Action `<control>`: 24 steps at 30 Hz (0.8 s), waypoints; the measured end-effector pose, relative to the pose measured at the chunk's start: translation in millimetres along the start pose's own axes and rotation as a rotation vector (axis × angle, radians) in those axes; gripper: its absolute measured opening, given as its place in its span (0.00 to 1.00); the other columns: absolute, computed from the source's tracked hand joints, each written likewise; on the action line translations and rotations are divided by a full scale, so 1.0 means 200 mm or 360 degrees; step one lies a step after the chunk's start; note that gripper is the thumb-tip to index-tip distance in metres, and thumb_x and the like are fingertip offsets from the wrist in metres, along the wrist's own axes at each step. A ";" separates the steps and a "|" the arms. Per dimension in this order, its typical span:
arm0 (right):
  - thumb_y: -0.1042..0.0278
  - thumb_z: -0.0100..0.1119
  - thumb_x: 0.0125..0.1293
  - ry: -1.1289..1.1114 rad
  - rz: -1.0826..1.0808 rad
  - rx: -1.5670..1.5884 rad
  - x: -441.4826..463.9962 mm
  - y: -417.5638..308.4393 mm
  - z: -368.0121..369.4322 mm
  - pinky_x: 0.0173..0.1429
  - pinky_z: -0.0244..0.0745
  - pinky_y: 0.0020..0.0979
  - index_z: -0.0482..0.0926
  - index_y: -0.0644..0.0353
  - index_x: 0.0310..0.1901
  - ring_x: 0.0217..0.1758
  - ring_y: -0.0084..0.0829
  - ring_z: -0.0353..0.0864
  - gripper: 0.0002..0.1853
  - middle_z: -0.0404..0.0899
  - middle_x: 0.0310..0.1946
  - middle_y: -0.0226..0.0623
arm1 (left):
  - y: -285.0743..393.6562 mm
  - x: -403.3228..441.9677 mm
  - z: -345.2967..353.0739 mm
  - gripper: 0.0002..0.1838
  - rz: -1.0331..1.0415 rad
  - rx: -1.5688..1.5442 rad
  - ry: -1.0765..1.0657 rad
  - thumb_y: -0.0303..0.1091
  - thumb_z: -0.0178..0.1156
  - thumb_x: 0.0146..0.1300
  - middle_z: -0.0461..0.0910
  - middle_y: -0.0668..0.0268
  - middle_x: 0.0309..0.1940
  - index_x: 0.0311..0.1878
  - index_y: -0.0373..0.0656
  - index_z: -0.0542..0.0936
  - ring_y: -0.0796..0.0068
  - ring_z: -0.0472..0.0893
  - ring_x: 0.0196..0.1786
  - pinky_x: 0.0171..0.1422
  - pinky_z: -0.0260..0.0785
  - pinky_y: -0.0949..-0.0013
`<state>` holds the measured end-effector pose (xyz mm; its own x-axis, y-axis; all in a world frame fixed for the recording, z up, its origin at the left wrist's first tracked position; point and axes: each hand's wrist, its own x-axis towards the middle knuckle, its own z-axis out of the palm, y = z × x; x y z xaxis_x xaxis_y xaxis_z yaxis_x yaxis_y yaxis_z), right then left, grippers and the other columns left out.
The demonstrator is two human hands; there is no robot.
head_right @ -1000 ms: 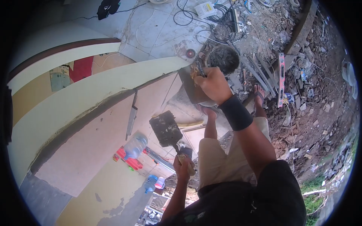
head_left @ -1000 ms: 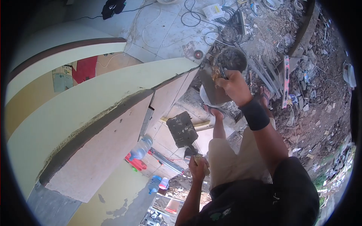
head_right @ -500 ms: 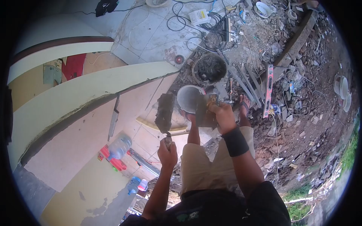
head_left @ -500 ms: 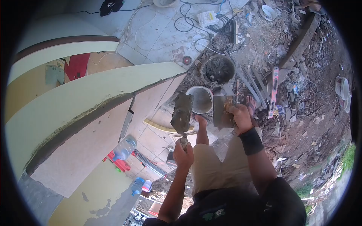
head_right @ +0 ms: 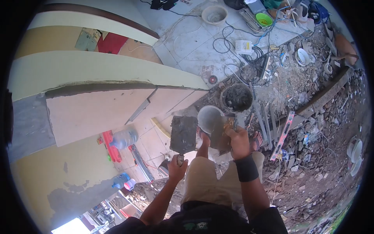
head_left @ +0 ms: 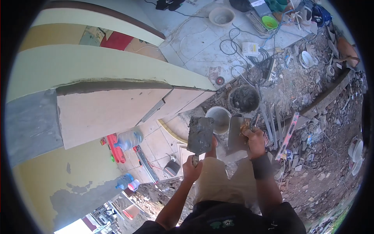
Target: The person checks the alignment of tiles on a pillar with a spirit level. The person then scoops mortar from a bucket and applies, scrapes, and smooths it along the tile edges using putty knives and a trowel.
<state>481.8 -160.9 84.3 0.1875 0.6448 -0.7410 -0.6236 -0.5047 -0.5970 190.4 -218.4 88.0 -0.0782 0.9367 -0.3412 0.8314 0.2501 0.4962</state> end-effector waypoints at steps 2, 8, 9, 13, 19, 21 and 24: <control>0.70 0.57 0.59 -0.0198 -0.0054 -0.0050 -0.01 -0.03 -0.03 0.31 0.67 0.24 0.82 0.67 0.35 0.27 0.20 0.75 0.09 0.79 0.26 0.31 | 0.05 -0.14 0.00 0.17 -0.0002 -0.0130 0.0047 0.35 0.66 0.56 0.76 0.54 0.22 0.44 0.35 0.75 0.55 0.80 0.25 0.31 0.71 0.57; 0.70 0.54 0.59 -0.0536 -0.0175 -0.0328 -0.27 -0.38 -0.02 0.38 0.71 0.26 0.82 0.67 0.38 0.33 0.22 0.78 0.11 0.81 0.31 0.32 | 0.22 -0.55 0.03 0.11 -0.0070 -0.0843 0.0178 0.29 0.55 0.61 0.75 0.61 0.20 0.45 0.34 0.74 0.71 0.77 0.21 0.27 0.69 0.64; 0.70 0.54 0.59 -0.0557 -0.0210 -0.0363 -0.31 -0.41 -0.02 0.38 0.71 0.26 0.82 0.67 0.38 0.33 0.22 0.78 0.11 0.81 0.31 0.32 | 0.27 -0.59 0.02 0.11 -0.0106 -0.0922 0.0189 0.29 0.55 0.61 0.75 0.61 0.20 0.45 0.34 0.73 0.71 0.77 0.21 0.27 0.69 0.64; 0.70 0.55 0.59 -0.0674 -0.0268 -0.0543 -0.41 -0.45 0.03 0.38 0.71 0.26 0.81 0.66 0.36 0.32 0.22 0.78 0.09 0.80 0.31 0.32 | 0.31 -0.69 -0.01 0.13 -0.0145 -0.1126 0.0226 0.30 0.56 0.60 0.76 0.63 0.21 0.47 0.34 0.73 0.74 0.77 0.22 0.27 0.69 0.66; 0.72 0.54 0.59 -0.0762 -0.0108 -0.0602 -0.71 -0.38 0.32 0.38 0.75 0.29 0.80 0.66 0.39 0.32 0.25 0.79 0.09 0.79 0.31 0.33 | 0.09 -0.74 -0.04 0.20 -0.0015 -0.1233 0.0395 0.35 0.61 0.58 0.78 0.57 0.23 0.50 0.34 0.72 0.59 0.80 0.27 0.33 0.72 0.60; 0.73 0.53 0.59 -0.0732 -0.0083 -0.0553 -0.74 -0.30 0.40 0.40 0.78 0.33 0.79 0.66 0.41 0.35 0.29 0.82 0.11 0.80 0.33 0.35 | -0.02 -0.75 -0.08 0.24 0.0099 -0.0897 0.0426 0.40 0.64 0.57 0.80 0.47 0.29 0.51 0.35 0.72 0.41 0.81 0.36 0.43 0.73 0.53; 0.72 0.55 0.58 -0.0754 0.0019 -0.0581 -0.78 -0.18 0.52 0.44 0.79 0.34 0.79 0.64 0.44 0.38 0.31 0.81 0.13 0.80 0.35 0.37 | -0.09 -0.76 -0.27 0.22 0.0143 -0.0827 0.0399 0.41 0.64 0.56 0.80 0.44 0.31 0.49 0.36 0.74 0.42 0.81 0.38 0.43 0.73 0.52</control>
<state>395.3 -183.1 253.0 -0.2293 0.7812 -0.5807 -0.3068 -0.6242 -0.7185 157.6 -352.7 174.9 -0.2006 0.9733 -0.1117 0.4668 0.1952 0.8625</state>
